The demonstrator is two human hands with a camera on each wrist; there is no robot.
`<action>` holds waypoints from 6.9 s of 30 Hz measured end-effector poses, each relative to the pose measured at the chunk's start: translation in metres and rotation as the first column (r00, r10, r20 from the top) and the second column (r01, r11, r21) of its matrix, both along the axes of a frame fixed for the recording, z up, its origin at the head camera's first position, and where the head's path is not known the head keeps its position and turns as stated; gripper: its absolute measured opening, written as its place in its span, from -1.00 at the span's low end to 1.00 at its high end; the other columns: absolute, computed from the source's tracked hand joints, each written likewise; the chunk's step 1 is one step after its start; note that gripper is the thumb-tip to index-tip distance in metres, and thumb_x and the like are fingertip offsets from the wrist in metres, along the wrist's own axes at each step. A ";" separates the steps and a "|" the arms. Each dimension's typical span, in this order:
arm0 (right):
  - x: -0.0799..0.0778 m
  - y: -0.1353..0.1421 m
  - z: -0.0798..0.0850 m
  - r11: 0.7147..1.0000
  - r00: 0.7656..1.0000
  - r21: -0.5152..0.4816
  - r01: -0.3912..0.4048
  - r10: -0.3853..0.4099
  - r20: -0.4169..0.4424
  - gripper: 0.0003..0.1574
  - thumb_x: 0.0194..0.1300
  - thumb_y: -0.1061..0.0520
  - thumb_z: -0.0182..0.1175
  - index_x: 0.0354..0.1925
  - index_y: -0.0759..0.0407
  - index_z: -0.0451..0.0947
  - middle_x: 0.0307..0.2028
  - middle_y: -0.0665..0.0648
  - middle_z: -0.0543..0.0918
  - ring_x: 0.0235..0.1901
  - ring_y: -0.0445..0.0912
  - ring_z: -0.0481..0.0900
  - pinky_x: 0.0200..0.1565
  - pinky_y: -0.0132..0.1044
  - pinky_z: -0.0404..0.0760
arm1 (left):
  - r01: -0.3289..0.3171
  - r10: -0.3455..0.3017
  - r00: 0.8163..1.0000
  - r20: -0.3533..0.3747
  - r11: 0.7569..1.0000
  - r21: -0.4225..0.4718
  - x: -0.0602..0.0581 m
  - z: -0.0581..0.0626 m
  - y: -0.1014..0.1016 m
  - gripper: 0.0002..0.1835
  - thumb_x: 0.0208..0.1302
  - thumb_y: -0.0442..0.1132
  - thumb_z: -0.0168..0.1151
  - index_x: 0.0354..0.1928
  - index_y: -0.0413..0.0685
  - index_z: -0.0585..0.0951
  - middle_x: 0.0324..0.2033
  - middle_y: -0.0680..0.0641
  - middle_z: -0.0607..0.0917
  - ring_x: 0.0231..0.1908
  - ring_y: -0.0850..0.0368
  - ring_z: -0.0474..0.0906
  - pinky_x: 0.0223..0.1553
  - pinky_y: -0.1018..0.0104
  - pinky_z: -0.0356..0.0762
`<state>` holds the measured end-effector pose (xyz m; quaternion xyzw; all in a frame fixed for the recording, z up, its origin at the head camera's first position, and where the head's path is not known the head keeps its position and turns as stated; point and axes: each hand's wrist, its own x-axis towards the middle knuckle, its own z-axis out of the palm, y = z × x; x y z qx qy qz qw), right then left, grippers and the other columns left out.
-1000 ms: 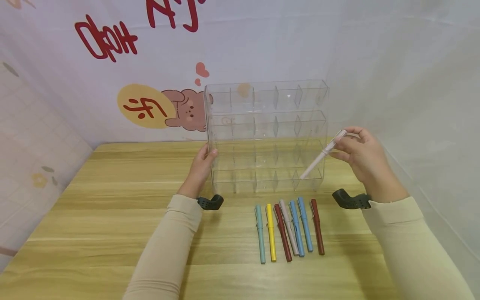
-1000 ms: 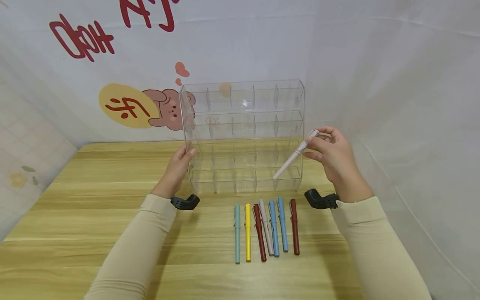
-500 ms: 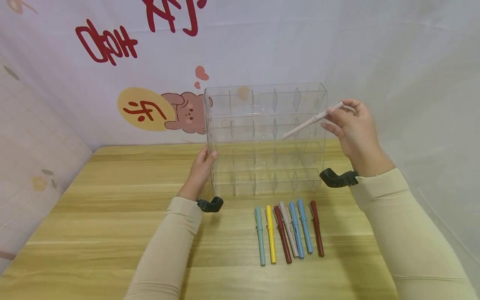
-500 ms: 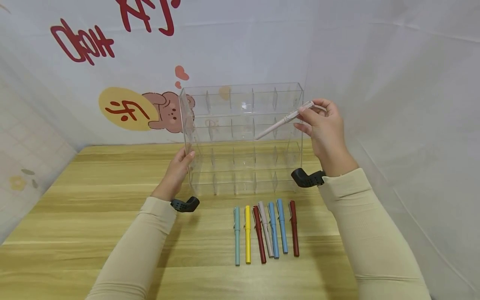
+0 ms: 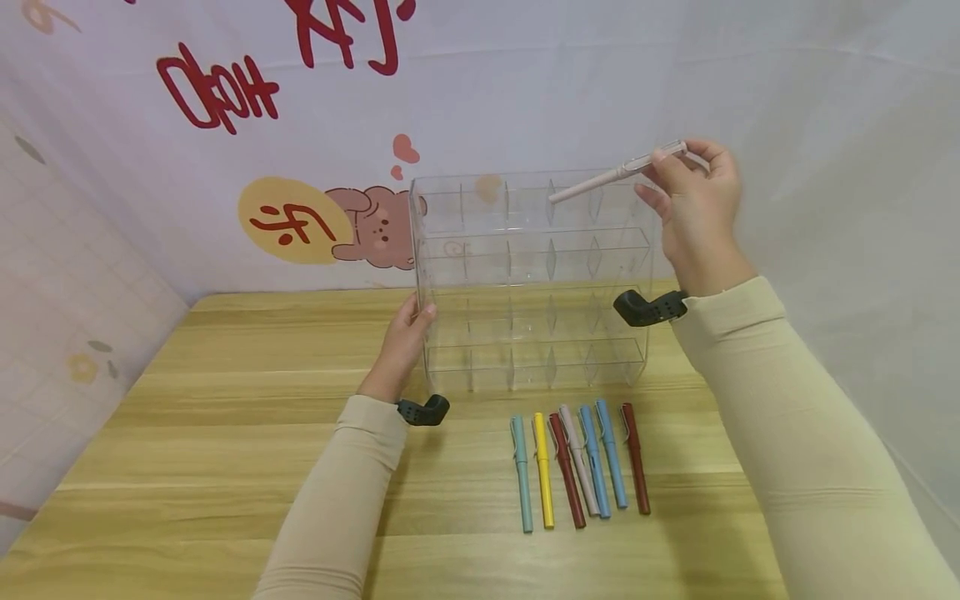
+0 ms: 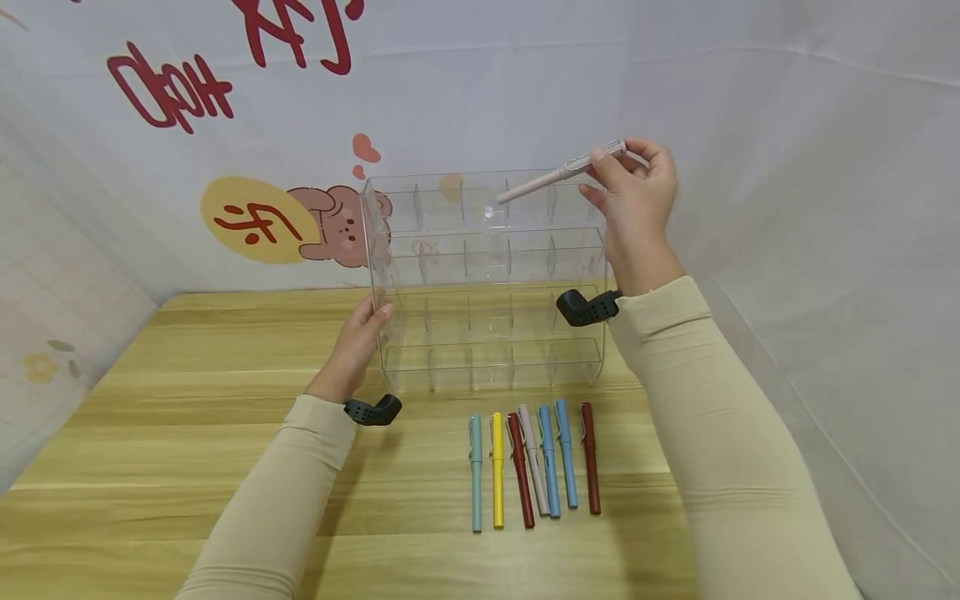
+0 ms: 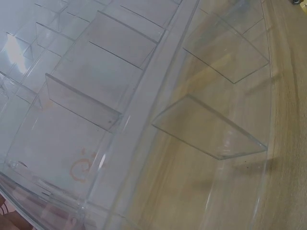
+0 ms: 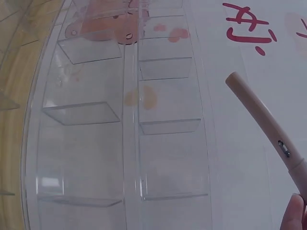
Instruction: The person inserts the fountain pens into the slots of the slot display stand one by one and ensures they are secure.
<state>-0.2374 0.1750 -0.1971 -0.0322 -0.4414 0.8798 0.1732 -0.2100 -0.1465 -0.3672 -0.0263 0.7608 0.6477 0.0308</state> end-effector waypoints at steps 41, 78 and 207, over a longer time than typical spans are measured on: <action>-0.040 -0.059 -0.019 0.958 0.993 0.269 0.103 -0.112 0.020 -0.60 0.22 0.34 0.28 -0.13 0.06 0.30 -0.21 0.09 0.46 -0.21 -0.08 0.66 -0.17 -0.24 0.64 | 0.004 -0.003 0.999 0.041 1.000 -0.016 0.003 0.001 -0.001 -0.40 0.50 0.05 -0.09 0.50 0.17 0.11 0.46 -0.05 0.15 0.42 -0.09 0.08 0.33 -0.19 0.11; -0.041 -0.063 -0.028 0.890 0.992 0.443 0.113 -0.128 0.004 -0.58 0.25 0.29 0.27 0.00 0.10 0.32 -0.21 0.04 0.48 -0.21 -0.16 0.51 -0.03 -0.22 0.58 | 0.005 -0.005 0.999 0.031 1.000 0.017 0.001 0.000 0.000 -0.40 0.50 0.03 -0.09 0.50 0.16 0.10 0.45 -0.06 0.17 0.42 -0.08 0.08 0.34 -0.14 0.12; 0.101 0.045 -0.204 -0.084 0.853 0.852 -0.517 0.034 0.521 -0.46 0.11 0.14 0.36 -0.04 0.48 0.51 -0.24 0.30 0.65 -0.28 0.06 0.55 -0.18 -0.02 0.53 | 0.008 -0.007 0.999 0.050 1.000 -0.015 -0.001 -0.002 0.001 -0.40 0.51 0.05 -0.13 0.51 0.22 0.06 0.46 -0.03 0.13 0.44 -0.05 0.00 0.39 -0.10 -0.01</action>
